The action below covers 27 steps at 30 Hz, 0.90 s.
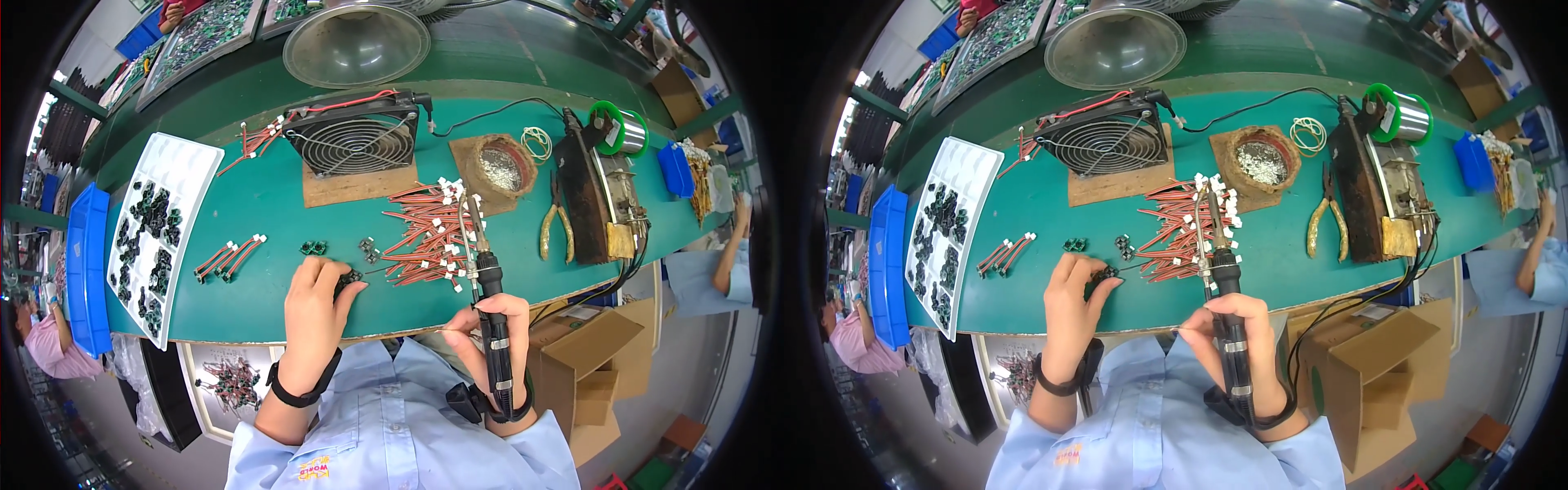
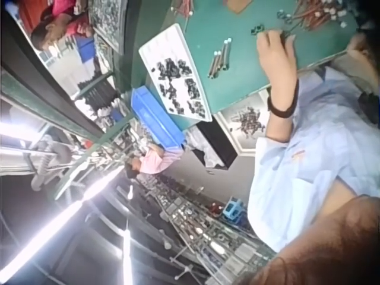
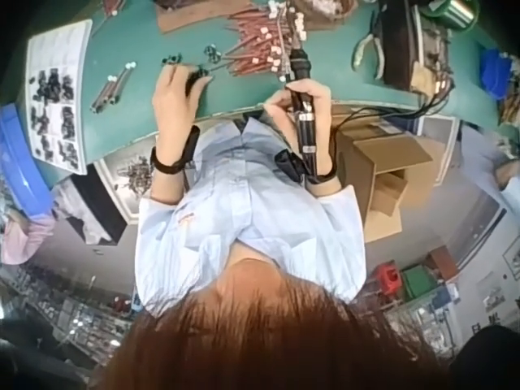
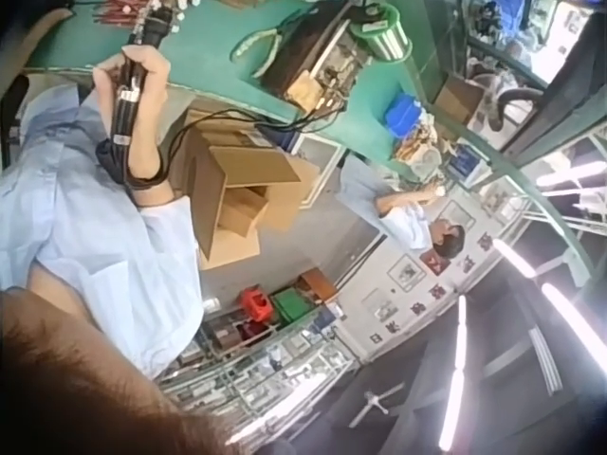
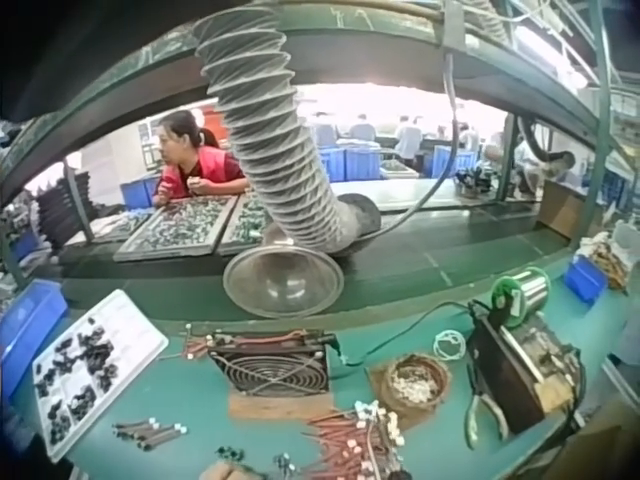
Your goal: Soldering wires and small connectors onto printed circuit boards at an industrial workstation.
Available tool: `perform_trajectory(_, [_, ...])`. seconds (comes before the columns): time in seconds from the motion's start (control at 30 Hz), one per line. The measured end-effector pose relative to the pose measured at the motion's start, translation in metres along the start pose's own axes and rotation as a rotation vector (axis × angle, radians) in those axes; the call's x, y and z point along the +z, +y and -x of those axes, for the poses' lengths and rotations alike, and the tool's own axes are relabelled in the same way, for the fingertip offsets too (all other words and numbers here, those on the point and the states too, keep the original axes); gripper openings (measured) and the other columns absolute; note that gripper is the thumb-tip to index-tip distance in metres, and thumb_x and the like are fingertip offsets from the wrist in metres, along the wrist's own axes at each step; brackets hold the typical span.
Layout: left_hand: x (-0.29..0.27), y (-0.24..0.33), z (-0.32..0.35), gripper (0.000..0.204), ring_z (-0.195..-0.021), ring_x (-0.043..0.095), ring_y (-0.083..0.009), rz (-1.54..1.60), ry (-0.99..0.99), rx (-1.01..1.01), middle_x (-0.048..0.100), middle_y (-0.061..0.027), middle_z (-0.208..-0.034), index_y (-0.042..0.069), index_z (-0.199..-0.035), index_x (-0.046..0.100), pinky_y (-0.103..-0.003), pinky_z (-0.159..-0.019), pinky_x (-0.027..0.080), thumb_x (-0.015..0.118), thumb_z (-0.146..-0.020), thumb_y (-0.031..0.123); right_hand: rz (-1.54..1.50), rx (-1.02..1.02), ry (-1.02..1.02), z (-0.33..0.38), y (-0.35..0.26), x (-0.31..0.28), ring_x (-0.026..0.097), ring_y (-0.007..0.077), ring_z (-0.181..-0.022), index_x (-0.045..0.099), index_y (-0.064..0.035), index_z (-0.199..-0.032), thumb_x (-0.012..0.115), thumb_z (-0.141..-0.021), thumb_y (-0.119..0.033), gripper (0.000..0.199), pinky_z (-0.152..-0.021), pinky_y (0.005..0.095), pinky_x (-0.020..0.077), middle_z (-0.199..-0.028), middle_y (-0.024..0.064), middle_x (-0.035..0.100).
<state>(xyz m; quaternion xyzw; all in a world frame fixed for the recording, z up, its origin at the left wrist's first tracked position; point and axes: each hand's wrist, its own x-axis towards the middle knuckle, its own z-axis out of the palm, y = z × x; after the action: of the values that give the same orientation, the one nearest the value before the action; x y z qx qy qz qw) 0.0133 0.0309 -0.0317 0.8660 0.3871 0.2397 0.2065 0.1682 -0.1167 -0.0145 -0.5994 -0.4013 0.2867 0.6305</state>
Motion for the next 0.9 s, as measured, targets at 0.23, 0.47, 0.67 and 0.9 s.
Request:
perform_trajectory(0.23, [-0.019,0.005,0.013,0.02,-0.061,0.057,-0.0181,0.244,-0.044,-0.103,0.06,-0.0119,-0.087,-0.002,-0.098,0.059,-0.028,-0.06,0.047,0.064,-0.079,0.003,-0.113,0.04,-0.049,-0.002,-0.006,0.001,0.059,0.0102,-0.072,0.037,-0.0056,-0.11,0.064,-0.077,0.009,0.045,-0.062,0.0225,0.0476,-0.083,0.0085,0.058])
perform_trajectory(0.47, [-0.038,0.039,0.011,0.022,-0.068,0.057,-0.0161,1.23,-0.294,-0.445,0.06,-0.0128,-0.093,-0.001,-0.108,0.054,-0.027,-0.063,0.048,0.055,-0.09,0.012,-0.15,-0.077,-0.142,-0.013,-0.019,0.019,0.057,0.0114,-0.068,0.032,-0.0077,-0.108,0.062,-0.077,0.01,0.047,-0.056,0.022,0.0447,-0.08,0.0124,0.058])
perform_trajectory(0.67, [-0.036,0.035,0.014,0.03,-0.077,0.056,-0.017,1.569,-0.454,-0.438,0.057,-0.0128,-0.096,0.001,-0.111,0.049,-0.026,-0.065,0.047,0.056,-0.09,0.02,-0.025,-0.138,-0.149,-0.013,-0.032,0.027,0.059,0.0126,-0.069,0.03,-0.0072,-0.108,0.06,-0.078,0.011,0.046,-0.056,0.0228,0.0468,-0.08,0.0144,0.058])
perform_trajectory(0.9, [-0.028,0.026,0.024,0.028,-0.085,0.054,-0.0169,1.856,-0.493,-0.428,0.054,-0.011,-0.099,0.0,-0.11,0.052,-0.027,-0.068,0.046,0.053,-0.092,0.02,-0.018,-0.16,-0.214,-0.013,-0.043,0.035,0.063,0.016,-0.07,0.03,-0.005,-0.109,0.059,-0.079,0.011,0.045,-0.055,0.0252,0.0505,-0.08,0.0149,0.058])
